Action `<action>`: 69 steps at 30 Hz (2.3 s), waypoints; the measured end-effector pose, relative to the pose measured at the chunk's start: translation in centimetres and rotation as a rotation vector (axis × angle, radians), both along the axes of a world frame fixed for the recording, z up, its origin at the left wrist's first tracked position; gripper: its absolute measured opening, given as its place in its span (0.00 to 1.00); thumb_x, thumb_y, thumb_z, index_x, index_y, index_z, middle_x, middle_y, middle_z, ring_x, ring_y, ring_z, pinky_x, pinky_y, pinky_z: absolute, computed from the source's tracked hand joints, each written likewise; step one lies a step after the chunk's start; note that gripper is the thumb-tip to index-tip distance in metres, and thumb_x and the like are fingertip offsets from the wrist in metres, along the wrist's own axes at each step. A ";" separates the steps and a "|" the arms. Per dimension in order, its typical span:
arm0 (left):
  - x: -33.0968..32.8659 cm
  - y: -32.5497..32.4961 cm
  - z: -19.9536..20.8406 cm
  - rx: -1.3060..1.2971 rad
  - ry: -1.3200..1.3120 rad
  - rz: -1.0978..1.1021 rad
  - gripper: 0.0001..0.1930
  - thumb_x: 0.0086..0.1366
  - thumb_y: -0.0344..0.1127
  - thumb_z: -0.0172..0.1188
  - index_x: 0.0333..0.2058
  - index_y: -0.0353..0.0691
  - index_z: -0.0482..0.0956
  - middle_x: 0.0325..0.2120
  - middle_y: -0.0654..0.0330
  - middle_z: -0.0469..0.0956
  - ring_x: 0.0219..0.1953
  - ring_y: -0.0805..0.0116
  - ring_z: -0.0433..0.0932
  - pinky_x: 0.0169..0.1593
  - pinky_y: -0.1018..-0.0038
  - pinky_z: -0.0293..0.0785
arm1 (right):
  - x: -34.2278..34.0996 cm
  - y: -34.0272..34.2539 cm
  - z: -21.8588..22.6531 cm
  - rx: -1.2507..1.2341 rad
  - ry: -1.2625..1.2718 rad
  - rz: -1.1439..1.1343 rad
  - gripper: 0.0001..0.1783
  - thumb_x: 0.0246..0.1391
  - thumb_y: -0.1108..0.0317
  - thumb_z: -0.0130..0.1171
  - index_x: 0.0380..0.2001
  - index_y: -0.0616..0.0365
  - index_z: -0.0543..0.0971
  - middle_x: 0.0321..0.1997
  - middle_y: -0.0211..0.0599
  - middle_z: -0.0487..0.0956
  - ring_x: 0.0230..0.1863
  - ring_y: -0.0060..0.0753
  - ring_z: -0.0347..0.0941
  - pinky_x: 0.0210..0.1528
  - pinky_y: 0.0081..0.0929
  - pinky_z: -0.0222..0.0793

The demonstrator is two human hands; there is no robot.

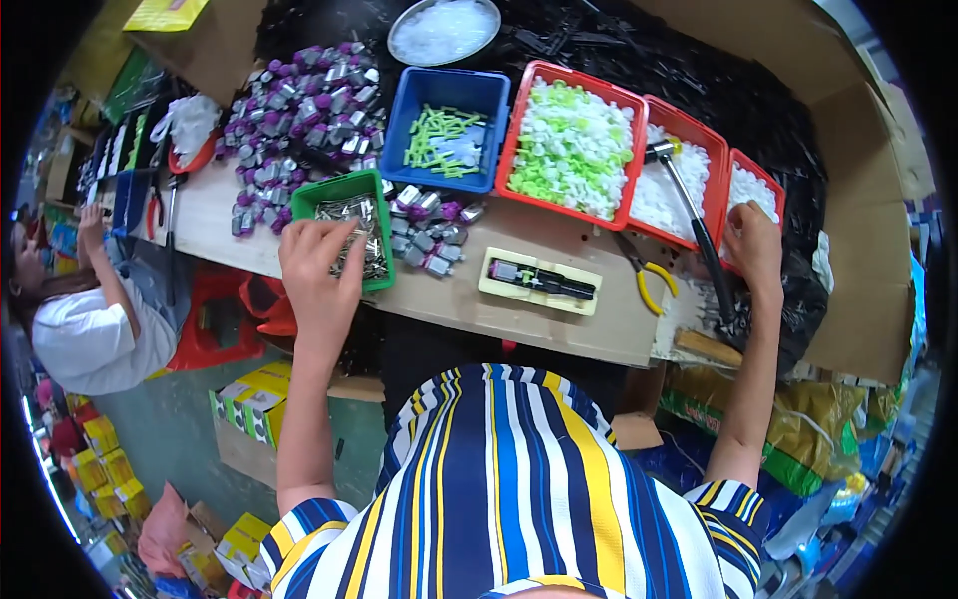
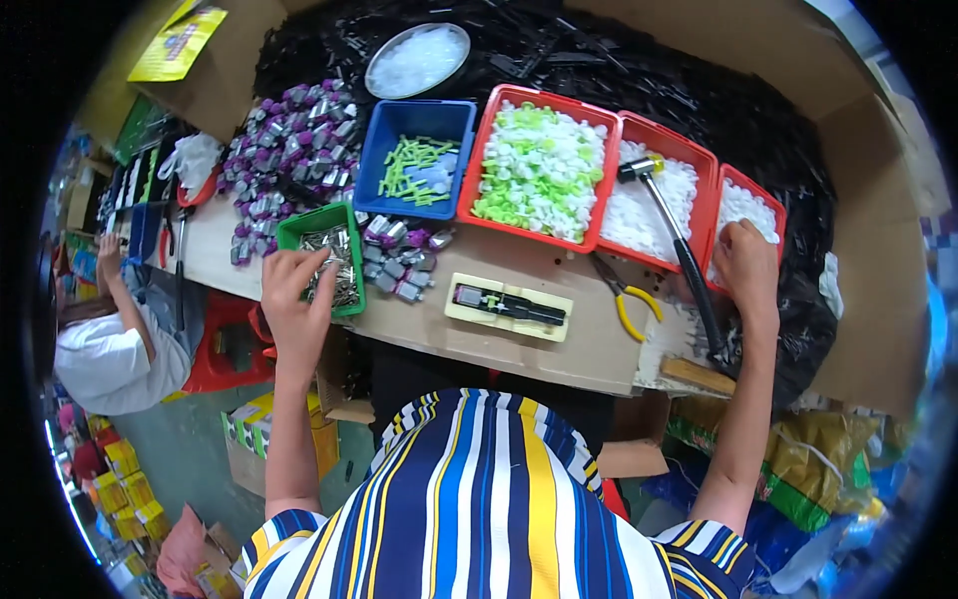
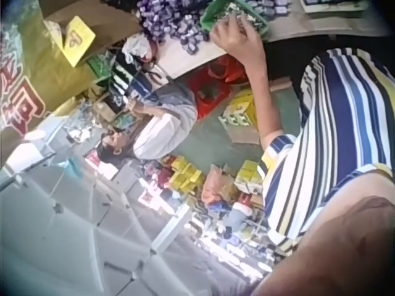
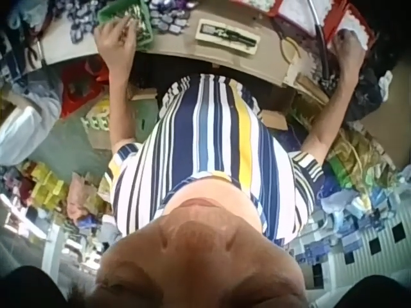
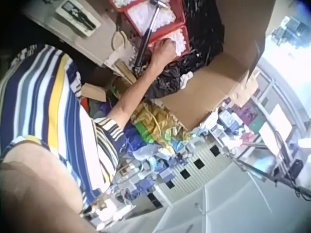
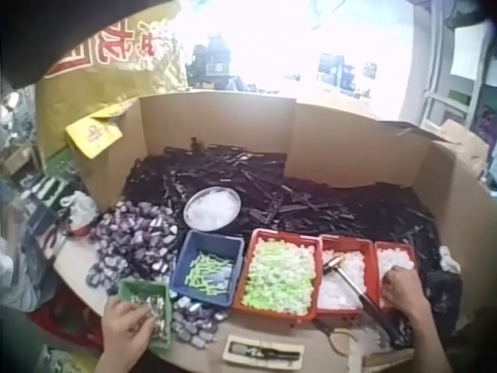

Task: Assembling small plastic parts into a base unit using a hammer and pliers.

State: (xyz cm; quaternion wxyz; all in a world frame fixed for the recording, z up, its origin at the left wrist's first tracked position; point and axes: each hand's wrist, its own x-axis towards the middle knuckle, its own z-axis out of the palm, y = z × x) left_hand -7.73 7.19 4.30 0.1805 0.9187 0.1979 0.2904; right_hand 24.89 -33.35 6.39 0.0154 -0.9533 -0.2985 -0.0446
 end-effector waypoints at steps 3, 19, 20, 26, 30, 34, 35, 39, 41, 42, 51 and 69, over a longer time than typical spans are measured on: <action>-0.1 1.7 -0.9 0.046 0.112 0.034 0.10 0.53 0.28 0.68 0.36 0.36 0.84 0.32 0.57 0.79 0.43 0.56 0.72 0.48 0.61 0.67 | 0.2 -0.2 -0.4 0.028 -0.023 0.019 0.06 0.49 0.72 0.61 0.30 0.63 0.79 0.32 0.46 0.78 0.36 0.51 0.78 0.41 0.41 0.73; 1.0 2.9 -0.5 0.009 0.053 -0.029 0.02 0.53 0.26 0.66 0.26 0.36 0.83 0.27 0.58 0.79 0.37 0.56 0.74 0.42 0.61 0.66 | -4.0 -0.9 2.8 0.772 0.256 -0.032 0.05 0.58 0.76 0.62 0.37 0.65 0.79 0.33 0.29 0.79 0.34 0.18 0.75 0.38 0.19 0.70; 0.7 2.8 -0.2 0.012 0.044 -0.020 0.02 0.55 0.26 0.66 0.27 0.35 0.83 0.27 0.55 0.80 0.36 0.55 0.75 0.40 0.62 0.69 | -4.9 0.6 2.8 0.874 0.346 -0.003 0.05 0.57 0.77 0.62 0.37 0.65 0.79 0.33 0.30 0.80 0.34 0.18 0.75 0.39 0.19 0.71; 0.5 -0.6 1.2 -0.296 -0.091 0.002 0.04 0.56 0.23 0.66 0.32 0.31 0.84 0.27 0.53 0.82 0.30 0.61 0.80 0.35 0.70 0.73 | -11.1 8.3 2.4 1.172 0.768 0.075 0.05 0.54 0.81 0.62 0.35 0.66 0.80 0.31 0.36 0.82 0.31 0.22 0.78 0.36 0.19 0.76; 2.2 -5.3 1.9 -0.562 -0.101 -0.170 0.04 0.57 0.22 0.66 0.32 0.30 0.84 0.27 0.55 0.82 0.29 0.70 0.79 0.35 0.75 0.73 | -13.4 10.9 0.6 1.304 0.985 0.172 0.05 0.53 0.80 0.64 0.35 0.67 0.80 0.35 0.38 0.81 0.33 0.25 0.78 0.37 0.22 0.77; 4.3 -10.0 2.6 -0.751 -0.088 -0.352 0.03 0.58 0.23 0.65 0.31 0.29 0.83 0.27 0.57 0.82 0.27 0.73 0.77 0.33 0.77 0.71 | -14.9 12.3 -0.2 1.351 1.228 0.129 0.05 0.54 0.79 0.64 0.35 0.67 0.79 0.34 0.38 0.81 0.33 0.24 0.78 0.36 0.21 0.76; 4.6 -10.8 2.8 -0.817 -0.091 -0.370 0.03 0.58 0.23 0.65 0.31 0.29 0.83 0.26 0.57 0.82 0.27 0.73 0.76 0.33 0.77 0.71 | -14.9 12.5 -0.5 1.348 1.233 0.132 0.05 0.54 0.79 0.64 0.35 0.67 0.79 0.34 0.38 0.81 0.33 0.24 0.78 0.36 0.21 0.76; 5.4 -11.8 2.9 -0.977 -0.021 -0.436 0.04 0.60 0.25 0.65 0.33 0.29 0.81 0.27 0.59 0.80 0.28 0.75 0.76 0.32 0.78 0.71 | -14.7 12.3 -0.7 1.275 1.282 0.214 0.06 0.53 0.79 0.64 0.34 0.67 0.79 0.34 0.37 0.80 0.33 0.23 0.76 0.37 0.20 0.74; 5.5 -11.5 3.0 -0.992 0.033 -0.453 0.05 0.61 0.26 0.64 0.33 0.29 0.81 0.27 0.60 0.80 0.28 0.75 0.76 0.33 0.78 0.71 | -14.6 12.3 -0.8 1.245 1.299 0.228 0.06 0.53 0.79 0.64 0.34 0.67 0.79 0.34 0.36 0.80 0.34 0.22 0.75 0.38 0.20 0.73; 5.5 -11.3 3.1 -1.006 0.085 -0.470 0.05 0.62 0.26 0.64 0.34 0.29 0.81 0.28 0.60 0.80 0.29 0.76 0.76 0.33 0.79 0.71 | -14.5 12.3 -0.7 1.220 1.311 0.239 0.06 0.52 0.79 0.65 0.34 0.67 0.79 0.34 0.35 0.79 0.35 0.22 0.75 0.38 0.20 0.72; 5.5 -10.7 2.7 -1.069 0.199 -0.499 0.05 0.64 0.27 0.63 0.34 0.29 0.82 0.27 0.60 0.81 0.29 0.77 0.77 0.33 0.79 0.73 | -14.2 12.5 0.1 1.046 1.297 0.296 0.06 0.51 0.78 0.65 0.33 0.66 0.80 0.35 0.34 0.79 0.36 0.22 0.74 0.39 0.20 0.70; 5.3 -10.7 1.1 -1.683 0.042 -0.450 0.06 0.66 0.30 0.63 0.37 0.32 0.83 0.28 0.57 0.83 0.29 0.72 0.82 0.34 0.79 0.77 | -15.5 13.5 1.0 0.972 0.914 0.358 0.07 0.48 0.80 0.65 0.33 0.68 0.81 0.34 0.39 0.81 0.36 0.30 0.77 0.41 0.25 0.71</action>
